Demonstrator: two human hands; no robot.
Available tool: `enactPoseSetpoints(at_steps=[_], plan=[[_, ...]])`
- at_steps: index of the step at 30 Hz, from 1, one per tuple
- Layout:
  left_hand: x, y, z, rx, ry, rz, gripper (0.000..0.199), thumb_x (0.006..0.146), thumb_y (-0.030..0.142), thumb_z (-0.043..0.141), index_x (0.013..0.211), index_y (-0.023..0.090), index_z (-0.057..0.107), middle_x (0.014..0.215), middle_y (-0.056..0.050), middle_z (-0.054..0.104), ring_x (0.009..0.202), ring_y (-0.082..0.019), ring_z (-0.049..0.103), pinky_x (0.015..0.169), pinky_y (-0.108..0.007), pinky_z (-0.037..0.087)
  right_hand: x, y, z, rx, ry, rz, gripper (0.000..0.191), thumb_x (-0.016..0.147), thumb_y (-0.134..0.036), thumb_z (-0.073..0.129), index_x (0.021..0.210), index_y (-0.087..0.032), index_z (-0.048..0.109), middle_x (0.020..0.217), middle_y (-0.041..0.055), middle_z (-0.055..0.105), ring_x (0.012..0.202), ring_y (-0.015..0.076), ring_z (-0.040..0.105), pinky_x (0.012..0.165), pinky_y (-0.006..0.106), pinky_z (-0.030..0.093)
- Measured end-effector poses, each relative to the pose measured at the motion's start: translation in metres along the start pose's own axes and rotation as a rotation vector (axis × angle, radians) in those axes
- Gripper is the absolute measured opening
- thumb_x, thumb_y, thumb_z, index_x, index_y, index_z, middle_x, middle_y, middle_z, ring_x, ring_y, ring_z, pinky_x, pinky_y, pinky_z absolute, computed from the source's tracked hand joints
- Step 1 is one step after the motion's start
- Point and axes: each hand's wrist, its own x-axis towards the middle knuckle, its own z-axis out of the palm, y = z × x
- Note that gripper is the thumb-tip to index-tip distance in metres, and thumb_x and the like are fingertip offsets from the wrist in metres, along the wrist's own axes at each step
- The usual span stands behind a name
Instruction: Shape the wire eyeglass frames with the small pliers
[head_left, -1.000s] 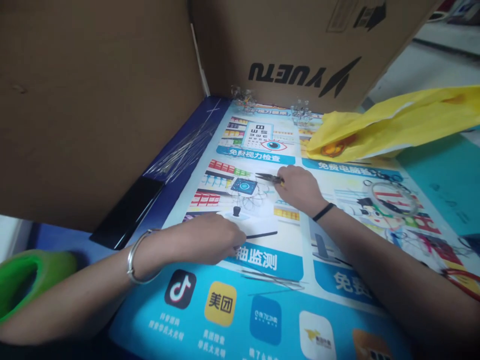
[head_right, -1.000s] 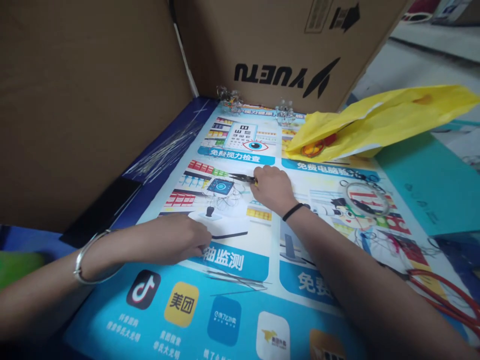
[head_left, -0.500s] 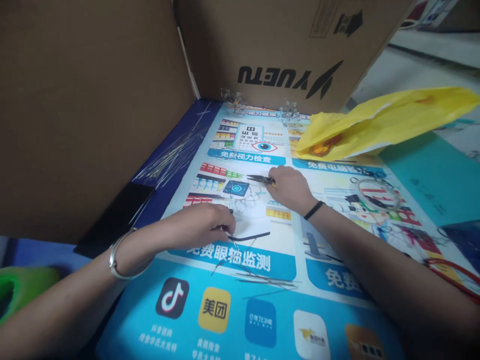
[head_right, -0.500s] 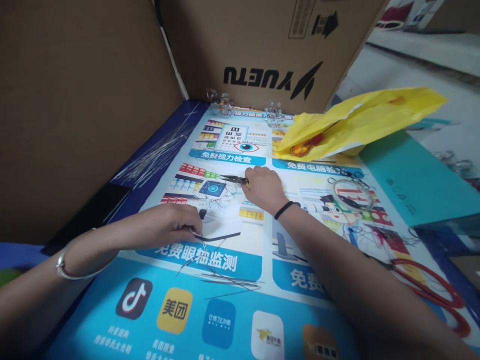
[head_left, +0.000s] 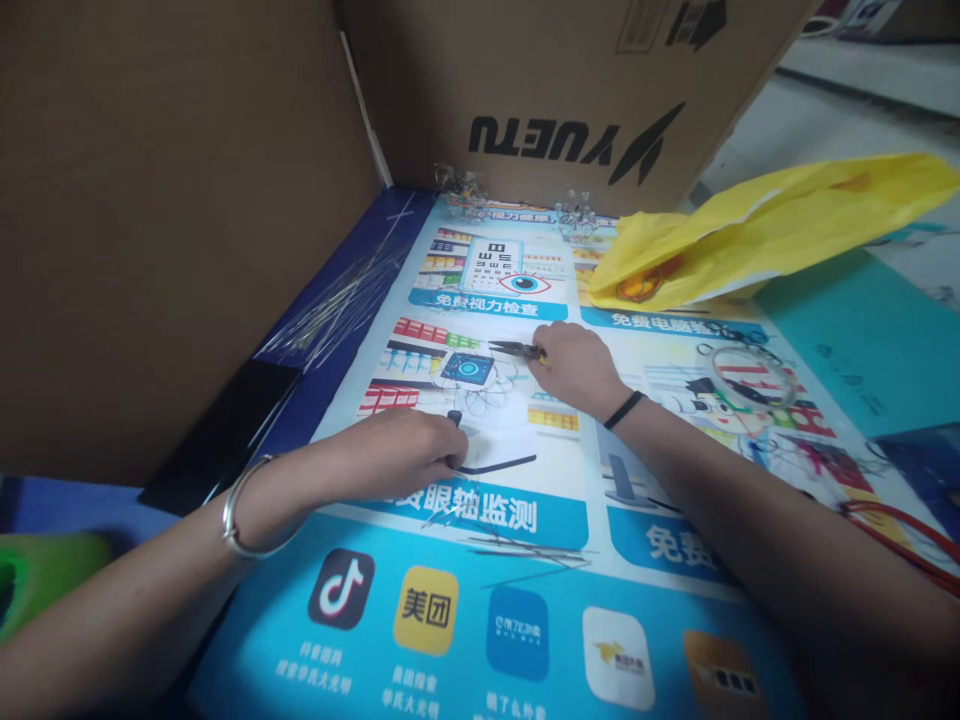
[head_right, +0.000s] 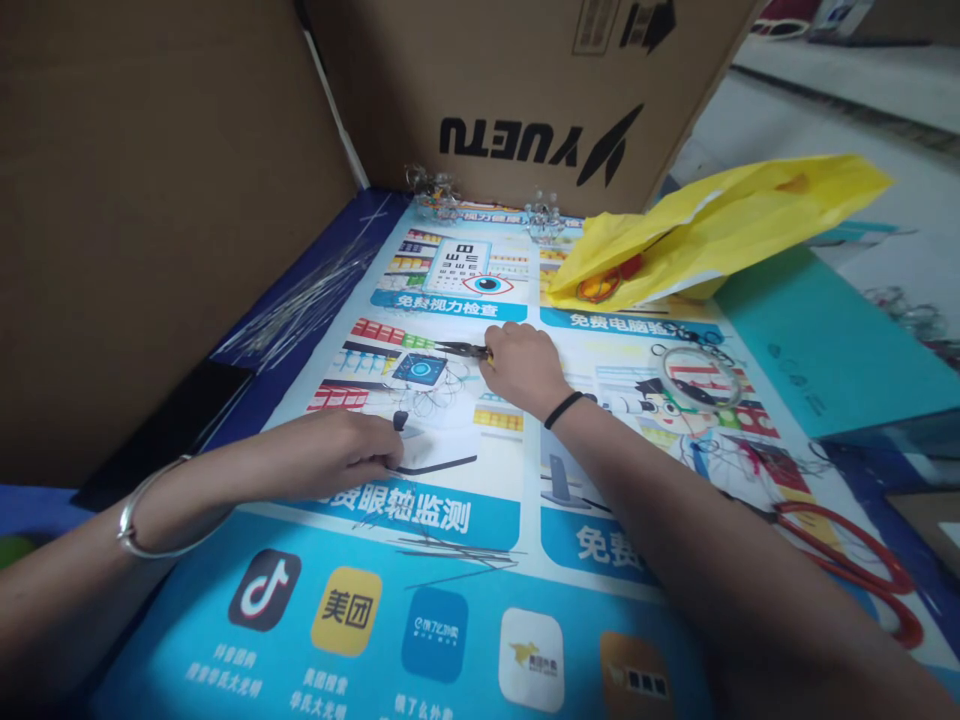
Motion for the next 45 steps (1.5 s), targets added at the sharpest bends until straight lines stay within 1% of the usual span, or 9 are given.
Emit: enactPoseSetpoints(at_steps=[8, 14, 18, 25, 28, 33, 37, 42, 45], plan=[[-0.013, 0.009, -0.011, 0.107, -0.056, 0.044, 0.017, 0.08, 0.013, 0.044, 0.083, 0.019, 0.059, 0.083, -0.003, 0.063, 0.072, -0.016, 0.058, 0.062, -0.025, 0.039, 0.0, 0.0, -0.001, 0.001, -0.014, 0.005, 0.023, 0.078, -0.031, 0.044, 0.089, -0.015, 0.057, 0.085, 0.0096, 0.059, 0.08, 0.0215, 0.05, 0.062, 0.029, 0.027], [-0.012, 0.007, -0.004, 0.313, -0.026, 0.018, 0.016, 0.079, 0.012, 0.043, 0.075, 0.019, 0.057, 0.076, -0.004, 0.062, 0.061, -0.017, 0.055, 0.052, -0.028, 0.032, 0.0, 0.0, 0.0, -0.01, -0.008, -0.002, 0.023, 0.079, -0.032, 0.044, 0.089, -0.016, 0.056, 0.084, 0.009, 0.058, 0.08, 0.0215, 0.051, 0.062, 0.029, 0.028], [-0.01, 0.006, -0.003, 0.322, -0.024, 0.005, 0.017, 0.079, 0.011, 0.042, 0.075, 0.019, 0.056, 0.075, -0.004, 0.062, 0.06, -0.016, 0.054, 0.05, -0.027, 0.029, 0.0, 0.0, 0.0, -0.022, 0.001, -0.009, 0.022, 0.079, -0.032, 0.043, 0.088, -0.016, 0.056, 0.083, 0.0087, 0.058, 0.08, 0.0218, 0.051, 0.062, 0.029, 0.028], [-0.011, 0.003, -0.016, -0.034, -0.037, 0.028, 0.013, 0.078, 0.015, 0.047, 0.073, 0.019, 0.059, 0.072, 0.001, 0.06, 0.063, -0.012, 0.053, 0.056, -0.023, 0.034, 0.001, 0.0, -0.001, -0.021, -0.026, -0.001, 0.022, 0.079, -0.031, 0.044, 0.088, -0.016, 0.056, 0.084, 0.0095, 0.059, 0.079, 0.0216, 0.051, 0.062, 0.029, 0.029], [-0.006, 0.001, -0.016, -0.234, 0.027, -0.052, 0.008, 0.075, 0.018, 0.052, 0.069, 0.018, 0.058, 0.063, 0.003, 0.056, 0.056, -0.009, 0.048, 0.051, -0.02, 0.031, 0.0, 0.0, -0.001, 0.033, -0.02, 0.001, 0.019, 0.078, -0.03, 0.046, 0.086, -0.016, 0.057, 0.083, 0.0089, 0.059, 0.08, 0.0209, 0.05, 0.064, 0.029, 0.03], [0.007, -0.006, 0.0, -0.696, 0.209, -0.254, 0.011, 0.073, 0.025, 0.056, 0.067, 0.017, 0.051, 0.055, 0.006, 0.048, 0.046, -0.008, 0.047, 0.045, -0.02, 0.035, -0.005, -0.007, -0.014, 0.508, -0.008, 0.035, 0.02, 0.08, -0.032, 0.045, 0.077, -0.016, 0.056, 0.075, 0.0046, 0.058, 0.069, 0.0153, 0.049, 0.06, 0.026, 0.033], [0.014, -0.012, 0.008, -0.839, 0.344, -0.267, 0.014, 0.072, 0.027, 0.059, 0.065, 0.017, 0.05, 0.055, 0.007, 0.045, 0.043, -0.006, 0.043, 0.043, -0.019, 0.035, -0.012, -0.02, -0.029, 1.021, -0.256, 0.057, 0.035, 0.083, -0.045, 0.042, 0.077, -0.015, 0.059, 0.059, 0.0008, 0.053, 0.054, 0.0111, 0.045, 0.052, 0.024, 0.034], [0.017, -0.011, 0.008, -0.908, 0.4, -0.284, 0.016, 0.072, 0.026, 0.058, 0.064, 0.017, 0.048, 0.048, 0.008, 0.043, 0.04, -0.005, 0.04, 0.041, -0.018, 0.03, -0.021, -0.034, -0.039, 1.116, -0.391, -0.11, 0.025, 0.076, -0.04, 0.055, 0.075, -0.016, 0.061, 0.063, -0.001, 0.054, 0.059, 0.0102, 0.046, 0.055, 0.022, 0.036], [0.019, -0.009, 0.008, -0.955, 0.415, -0.292, 0.017, 0.073, 0.025, 0.058, 0.064, 0.017, 0.047, 0.045, 0.008, 0.044, 0.04, -0.005, 0.04, 0.041, -0.018, 0.029, -0.024, -0.041, -0.043, 1.161, -0.442, -0.047, 0.018, 0.073, -0.034, 0.057, 0.069, -0.017, 0.059, 0.057, -0.0028, 0.052, 0.054, 0.0086, 0.045, 0.052, 0.021, 0.036]])
